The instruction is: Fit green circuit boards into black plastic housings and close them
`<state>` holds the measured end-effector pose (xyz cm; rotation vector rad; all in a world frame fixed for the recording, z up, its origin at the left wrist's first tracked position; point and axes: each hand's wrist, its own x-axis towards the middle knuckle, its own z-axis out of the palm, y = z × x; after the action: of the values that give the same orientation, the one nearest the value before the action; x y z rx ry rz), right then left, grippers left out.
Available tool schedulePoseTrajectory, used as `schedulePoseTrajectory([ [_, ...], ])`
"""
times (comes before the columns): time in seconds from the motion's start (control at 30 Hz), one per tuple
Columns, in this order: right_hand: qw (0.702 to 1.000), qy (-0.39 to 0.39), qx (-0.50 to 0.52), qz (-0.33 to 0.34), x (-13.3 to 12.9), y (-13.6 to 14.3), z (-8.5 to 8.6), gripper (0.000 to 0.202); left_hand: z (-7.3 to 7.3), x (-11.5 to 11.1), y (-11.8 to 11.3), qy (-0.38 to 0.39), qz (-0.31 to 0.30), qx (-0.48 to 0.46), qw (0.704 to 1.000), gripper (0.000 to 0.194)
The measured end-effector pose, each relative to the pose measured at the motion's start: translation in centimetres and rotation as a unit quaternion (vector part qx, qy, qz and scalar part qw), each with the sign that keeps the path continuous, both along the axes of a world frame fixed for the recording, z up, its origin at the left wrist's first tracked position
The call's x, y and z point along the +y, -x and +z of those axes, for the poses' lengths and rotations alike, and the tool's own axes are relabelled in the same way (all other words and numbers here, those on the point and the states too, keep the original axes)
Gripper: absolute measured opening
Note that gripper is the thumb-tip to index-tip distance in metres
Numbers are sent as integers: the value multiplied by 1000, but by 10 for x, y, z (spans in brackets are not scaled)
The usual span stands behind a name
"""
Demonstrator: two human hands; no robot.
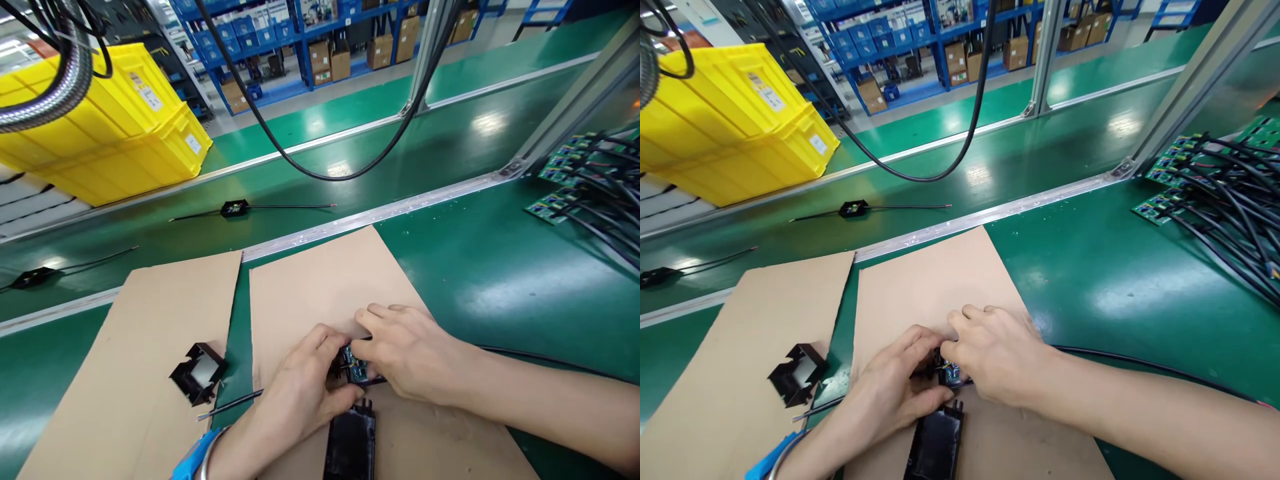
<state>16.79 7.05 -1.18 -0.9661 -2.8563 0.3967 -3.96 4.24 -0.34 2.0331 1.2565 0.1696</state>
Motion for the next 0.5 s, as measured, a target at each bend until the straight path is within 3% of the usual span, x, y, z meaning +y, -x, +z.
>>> schedulePoseTrajectory([
  [0.27, 999, 3, 34, -13, -3, -3, -9, 6, 1, -3, -1, -20, 5, 6, 1000, 47],
  [0.5, 999, 33, 34, -9, 0, -5, -3, 11, -2, -5, -4, -31, 10, 4, 999, 45],
])
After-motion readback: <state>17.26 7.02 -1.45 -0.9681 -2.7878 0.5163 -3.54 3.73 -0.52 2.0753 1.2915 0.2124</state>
